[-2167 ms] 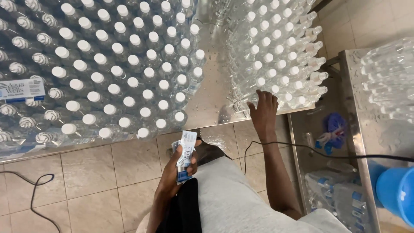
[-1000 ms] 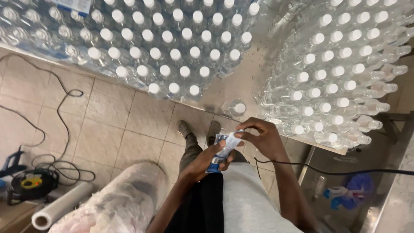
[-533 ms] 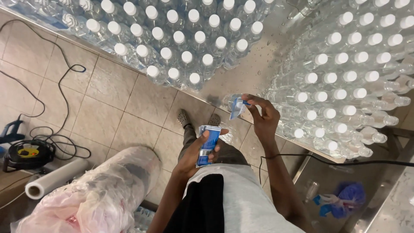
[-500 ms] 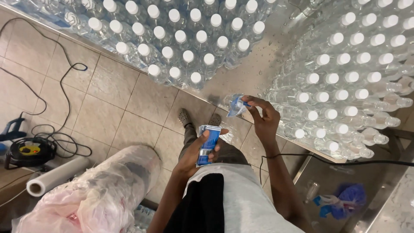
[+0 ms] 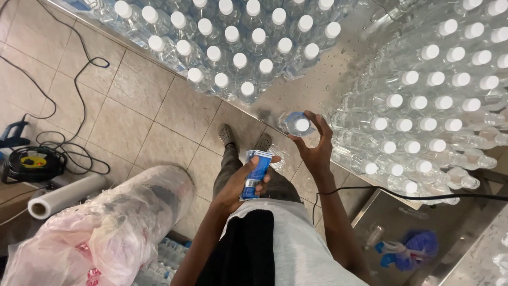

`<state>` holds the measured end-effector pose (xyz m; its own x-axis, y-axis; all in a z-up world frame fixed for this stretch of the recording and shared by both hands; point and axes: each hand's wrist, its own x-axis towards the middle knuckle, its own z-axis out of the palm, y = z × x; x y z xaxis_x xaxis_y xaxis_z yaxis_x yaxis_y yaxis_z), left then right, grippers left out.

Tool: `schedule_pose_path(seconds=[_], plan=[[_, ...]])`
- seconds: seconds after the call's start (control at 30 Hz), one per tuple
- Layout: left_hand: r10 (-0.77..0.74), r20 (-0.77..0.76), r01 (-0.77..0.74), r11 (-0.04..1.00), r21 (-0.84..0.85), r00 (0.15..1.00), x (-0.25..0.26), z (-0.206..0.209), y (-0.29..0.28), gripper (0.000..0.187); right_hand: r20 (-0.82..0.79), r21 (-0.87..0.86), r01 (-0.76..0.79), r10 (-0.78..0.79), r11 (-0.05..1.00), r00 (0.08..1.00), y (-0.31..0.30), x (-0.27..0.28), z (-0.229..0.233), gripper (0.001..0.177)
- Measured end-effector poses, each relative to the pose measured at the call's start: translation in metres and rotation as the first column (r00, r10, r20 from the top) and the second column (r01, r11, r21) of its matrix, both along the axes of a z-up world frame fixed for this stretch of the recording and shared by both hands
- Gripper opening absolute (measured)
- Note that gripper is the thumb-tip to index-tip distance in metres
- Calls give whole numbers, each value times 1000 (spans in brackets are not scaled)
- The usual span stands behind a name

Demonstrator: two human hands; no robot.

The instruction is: Manually applying adhesive labels to plastic water bottles and organizing them on a production table.

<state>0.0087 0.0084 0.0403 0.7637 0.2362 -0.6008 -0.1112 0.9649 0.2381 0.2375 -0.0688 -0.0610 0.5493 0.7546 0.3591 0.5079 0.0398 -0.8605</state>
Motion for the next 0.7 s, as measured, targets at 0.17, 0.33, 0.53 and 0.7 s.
schedule_pose_path(seconds=[0.17,0.33,0.53,0.7], plan=[[14,-3,-14,1000,-3,1000,-10,-22,-5,59,-71,-108,0,-7,994,997,-9,8,-27,96],[29,14,-29,1000,7,999,-13,-36,-8,67,-90,-143,-2,-11,990,996,-7,11,-44,97],[50,26,-51,999,18,998,-15,-38,-9,68,-80,-289,24,-49,957,996,-6,10,-64,93],[119,22,-119,993,15,993,-22,-33,-7,65,-74,-423,71,-112,903,991,2,11,-81,85]])
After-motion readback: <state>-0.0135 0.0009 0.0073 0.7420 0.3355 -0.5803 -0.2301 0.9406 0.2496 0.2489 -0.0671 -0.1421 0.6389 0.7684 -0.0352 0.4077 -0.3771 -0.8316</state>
